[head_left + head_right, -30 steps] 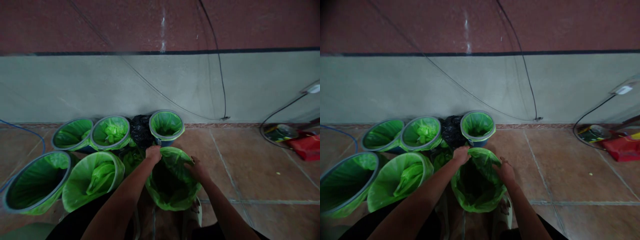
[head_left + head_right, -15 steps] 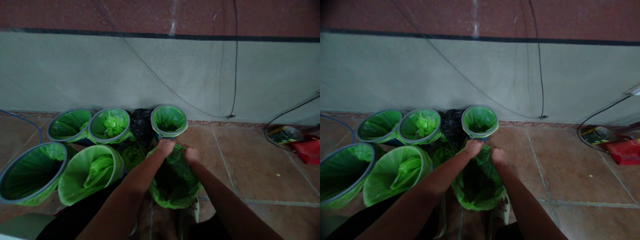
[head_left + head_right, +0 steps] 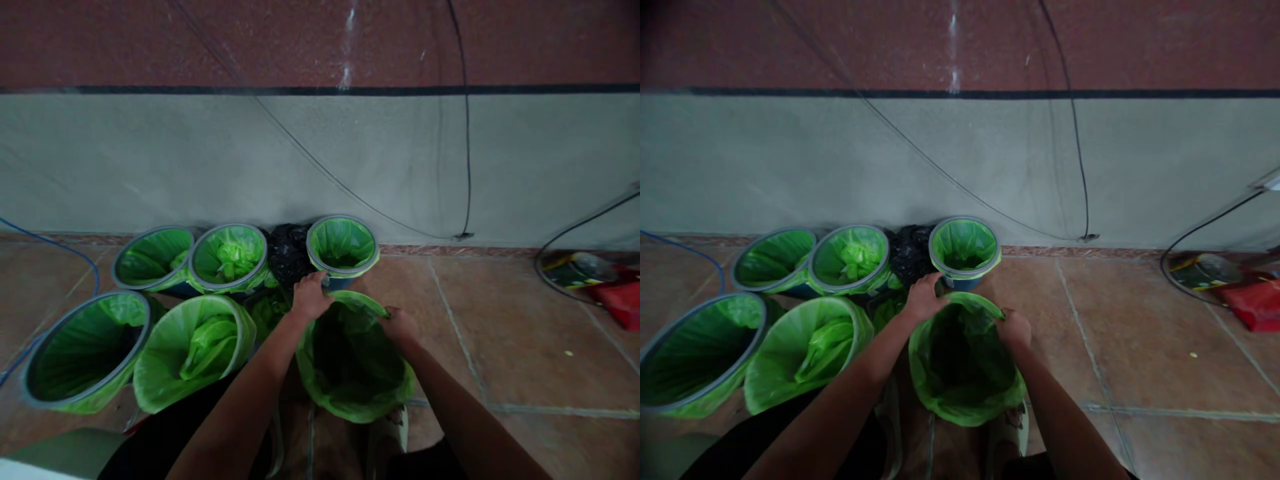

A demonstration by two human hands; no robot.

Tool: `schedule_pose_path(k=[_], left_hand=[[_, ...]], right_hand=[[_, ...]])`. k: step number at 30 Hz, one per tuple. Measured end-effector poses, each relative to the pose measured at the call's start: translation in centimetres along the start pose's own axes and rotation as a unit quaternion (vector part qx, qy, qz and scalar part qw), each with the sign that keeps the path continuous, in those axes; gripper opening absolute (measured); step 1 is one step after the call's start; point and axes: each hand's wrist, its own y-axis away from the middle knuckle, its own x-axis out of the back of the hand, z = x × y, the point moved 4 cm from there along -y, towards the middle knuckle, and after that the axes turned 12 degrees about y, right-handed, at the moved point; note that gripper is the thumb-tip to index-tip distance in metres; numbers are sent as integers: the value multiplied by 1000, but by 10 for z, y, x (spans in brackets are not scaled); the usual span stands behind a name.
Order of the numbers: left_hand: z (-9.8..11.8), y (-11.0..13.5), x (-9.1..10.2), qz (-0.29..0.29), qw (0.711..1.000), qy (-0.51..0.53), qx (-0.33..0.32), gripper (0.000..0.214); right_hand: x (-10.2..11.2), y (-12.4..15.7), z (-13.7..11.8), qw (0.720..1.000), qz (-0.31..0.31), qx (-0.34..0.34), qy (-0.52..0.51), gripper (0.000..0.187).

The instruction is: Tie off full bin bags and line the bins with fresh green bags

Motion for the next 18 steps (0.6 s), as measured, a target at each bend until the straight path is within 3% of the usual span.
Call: schedule_pose_path(k=[3, 6, 8, 10, 13, 16, 18], left_hand=[[-22, 3, 13, 24, 994, 75, 77, 59], [-31, 1, 13, 24, 990, 100, 91, 44], [-30, -1, 9, 18, 992, 87, 87, 36], [-25, -3, 5, 12, 994, 59, 88, 33], [-16, -3, -2, 5, 997, 16, 78, 37], [-9, 0, -11, -14, 999, -5, 51, 34], [-7, 4, -17, -31, 999, -12, 43, 34]], right_hand=[[-19, 32, 10, 998, -7, -56, -17, 30], [-29, 60, 11, 997, -8, -70, -40, 36], [-23, 67, 8, 995, 34, -71, -53, 50], [-6, 62, 0, 989, 106, -63, -76, 61], [27, 38, -24, 976, 177, 32, -124, 45], [46, 8, -55, 965, 153, 159, -143, 34], [47, -7, -69, 963, 116, 193, -149, 31]])
